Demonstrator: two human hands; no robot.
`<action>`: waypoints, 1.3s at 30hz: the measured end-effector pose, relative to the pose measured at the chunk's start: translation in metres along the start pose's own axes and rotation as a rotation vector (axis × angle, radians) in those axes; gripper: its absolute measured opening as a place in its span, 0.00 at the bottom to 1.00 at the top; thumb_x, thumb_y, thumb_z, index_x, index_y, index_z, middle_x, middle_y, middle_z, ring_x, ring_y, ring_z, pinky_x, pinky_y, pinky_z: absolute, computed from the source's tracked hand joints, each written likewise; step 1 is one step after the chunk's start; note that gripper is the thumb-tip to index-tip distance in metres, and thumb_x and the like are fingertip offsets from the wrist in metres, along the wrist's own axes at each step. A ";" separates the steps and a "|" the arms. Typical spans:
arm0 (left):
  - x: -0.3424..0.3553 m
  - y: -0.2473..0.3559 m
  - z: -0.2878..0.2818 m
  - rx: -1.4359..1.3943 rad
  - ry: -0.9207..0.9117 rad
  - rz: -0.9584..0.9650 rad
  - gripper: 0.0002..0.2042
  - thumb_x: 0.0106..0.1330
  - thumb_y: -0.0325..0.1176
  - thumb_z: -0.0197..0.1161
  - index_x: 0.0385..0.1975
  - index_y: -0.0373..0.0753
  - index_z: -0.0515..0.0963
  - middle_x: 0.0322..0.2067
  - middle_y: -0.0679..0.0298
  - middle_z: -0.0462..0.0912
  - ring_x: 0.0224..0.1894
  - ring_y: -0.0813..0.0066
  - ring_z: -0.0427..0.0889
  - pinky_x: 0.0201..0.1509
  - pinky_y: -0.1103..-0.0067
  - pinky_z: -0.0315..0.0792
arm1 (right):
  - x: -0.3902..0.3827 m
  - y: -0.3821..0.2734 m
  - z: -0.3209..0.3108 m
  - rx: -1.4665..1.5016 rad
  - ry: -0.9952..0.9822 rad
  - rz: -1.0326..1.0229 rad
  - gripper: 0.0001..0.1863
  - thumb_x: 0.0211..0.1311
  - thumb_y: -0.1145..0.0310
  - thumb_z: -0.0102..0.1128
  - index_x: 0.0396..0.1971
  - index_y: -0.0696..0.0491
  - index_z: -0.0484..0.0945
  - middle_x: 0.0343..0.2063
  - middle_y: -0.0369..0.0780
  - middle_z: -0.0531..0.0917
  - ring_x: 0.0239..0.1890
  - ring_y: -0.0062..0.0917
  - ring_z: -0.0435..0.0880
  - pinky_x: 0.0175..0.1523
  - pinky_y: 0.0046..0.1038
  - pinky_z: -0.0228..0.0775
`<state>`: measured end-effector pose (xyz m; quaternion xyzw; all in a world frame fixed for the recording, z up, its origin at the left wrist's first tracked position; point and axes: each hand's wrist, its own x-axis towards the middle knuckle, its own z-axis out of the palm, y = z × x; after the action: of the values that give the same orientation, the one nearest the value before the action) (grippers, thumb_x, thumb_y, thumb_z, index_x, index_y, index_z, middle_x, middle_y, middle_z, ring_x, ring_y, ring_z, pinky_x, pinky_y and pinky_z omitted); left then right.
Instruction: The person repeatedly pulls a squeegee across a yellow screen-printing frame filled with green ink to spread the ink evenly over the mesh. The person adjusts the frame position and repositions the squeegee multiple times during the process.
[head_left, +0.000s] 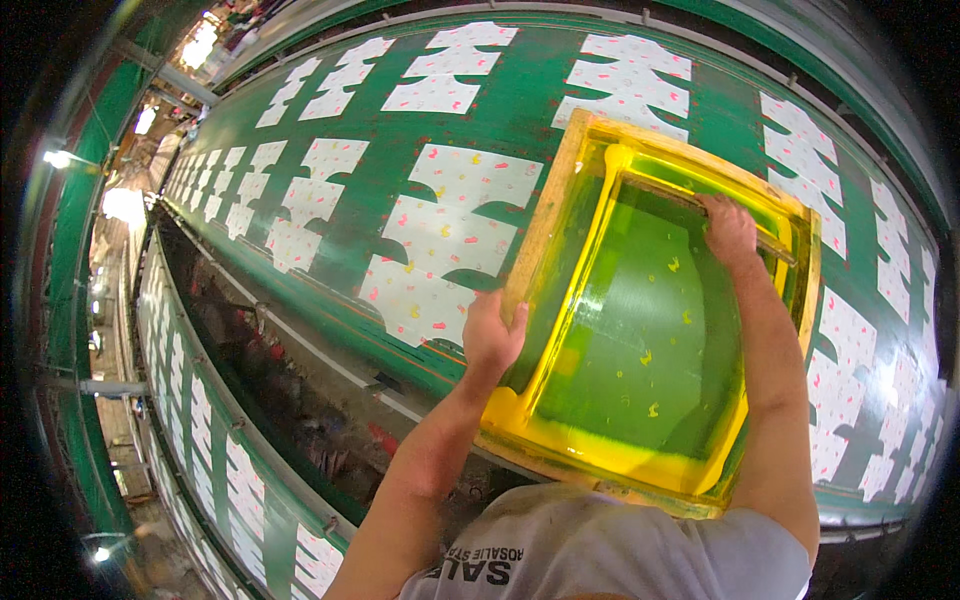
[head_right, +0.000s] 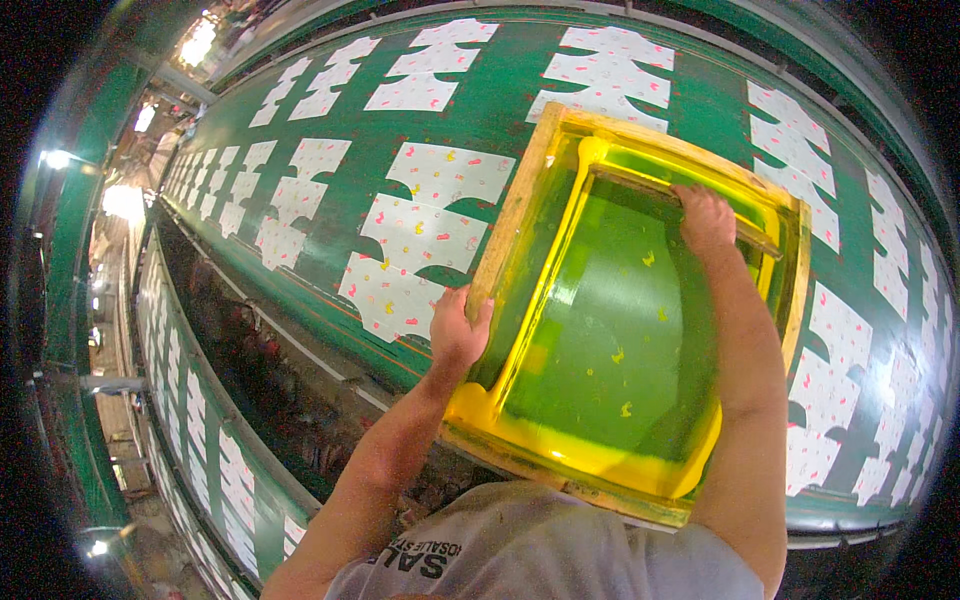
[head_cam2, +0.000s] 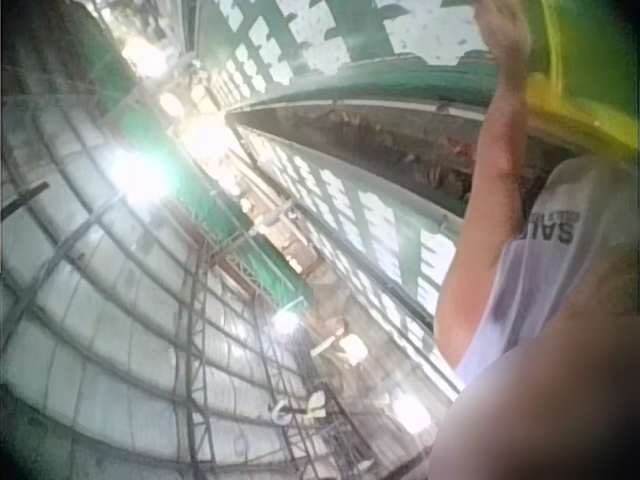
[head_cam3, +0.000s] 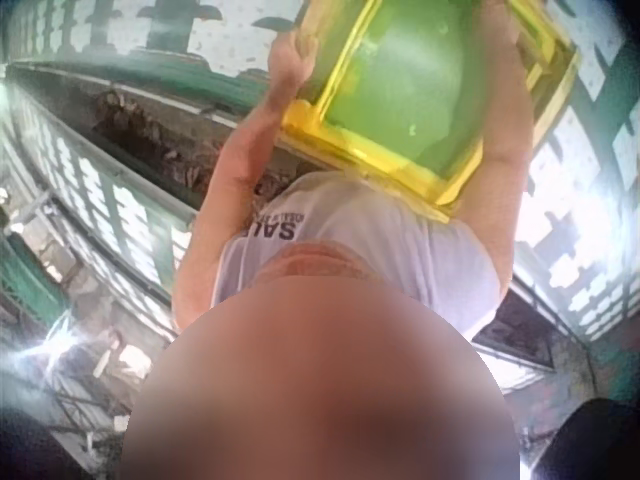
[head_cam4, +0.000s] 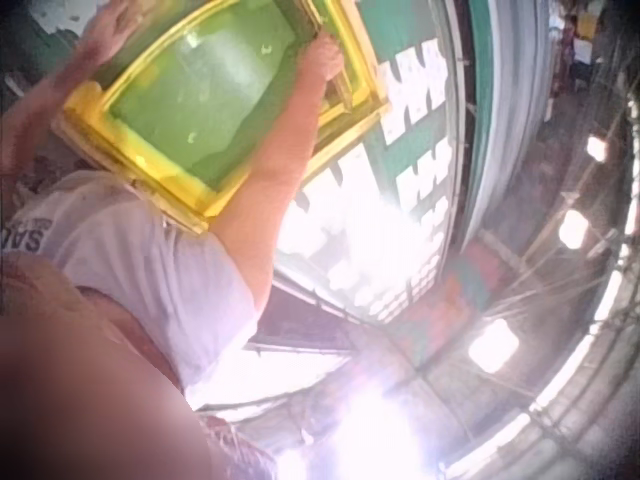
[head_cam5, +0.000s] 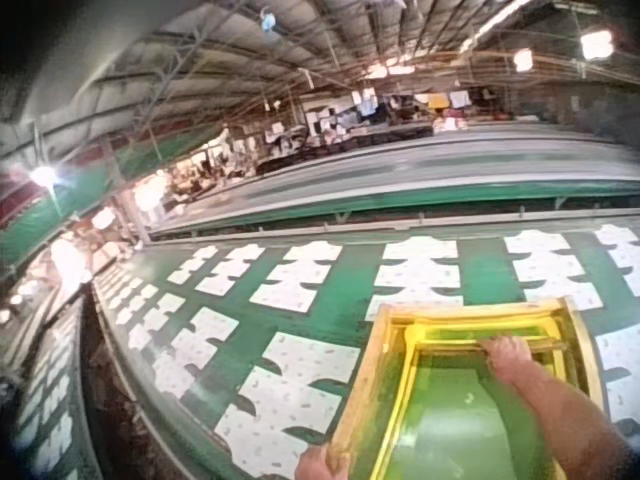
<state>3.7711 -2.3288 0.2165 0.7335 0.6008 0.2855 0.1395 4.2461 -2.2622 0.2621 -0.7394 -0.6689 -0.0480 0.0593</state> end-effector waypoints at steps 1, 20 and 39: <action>0.000 0.001 0.000 -0.003 0.006 0.001 0.19 0.73 0.42 0.72 0.56 0.37 0.83 0.49 0.47 0.87 0.53 0.38 0.84 0.57 0.51 0.79 | 0.015 0.009 0.002 0.015 -0.014 0.002 0.31 0.61 0.80 0.64 0.64 0.41 0.85 0.58 0.44 0.89 0.58 0.45 0.90 0.64 0.47 0.84; -0.003 -0.011 0.012 -0.003 0.051 0.036 0.22 0.72 0.43 0.73 0.55 0.31 0.83 0.47 0.45 0.86 0.53 0.38 0.84 0.60 0.53 0.79 | 0.027 0.024 -0.002 -0.060 -0.258 -0.053 0.21 0.62 0.67 0.69 0.55 0.48 0.90 0.49 0.52 0.92 0.53 0.52 0.91 0.60 0.54 0.82; -0.011 -0.007 -0.008 0.086 -0.093 -0.022 0.24 0.71 0.49 0.73 0.52 0.33 0.81 0.52 0.47 0.85 0.57 0.45 0.85 0.60 0.52 0.82 | -0.376 -0.215 -0.077 0.069 -0.295 -0.016 0.21 0.60 0.69 0.69 0.54 0.41 0.91 0.48 0.42 0.90 0.51 0.42 0.92 0.57 0.47 0.87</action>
<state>3.7595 -2.3387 0.2160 0.7446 0.6134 0.2235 0.1389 3.9953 -2.6227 0.2868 -0.7304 -0.6777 0.0838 -0.0147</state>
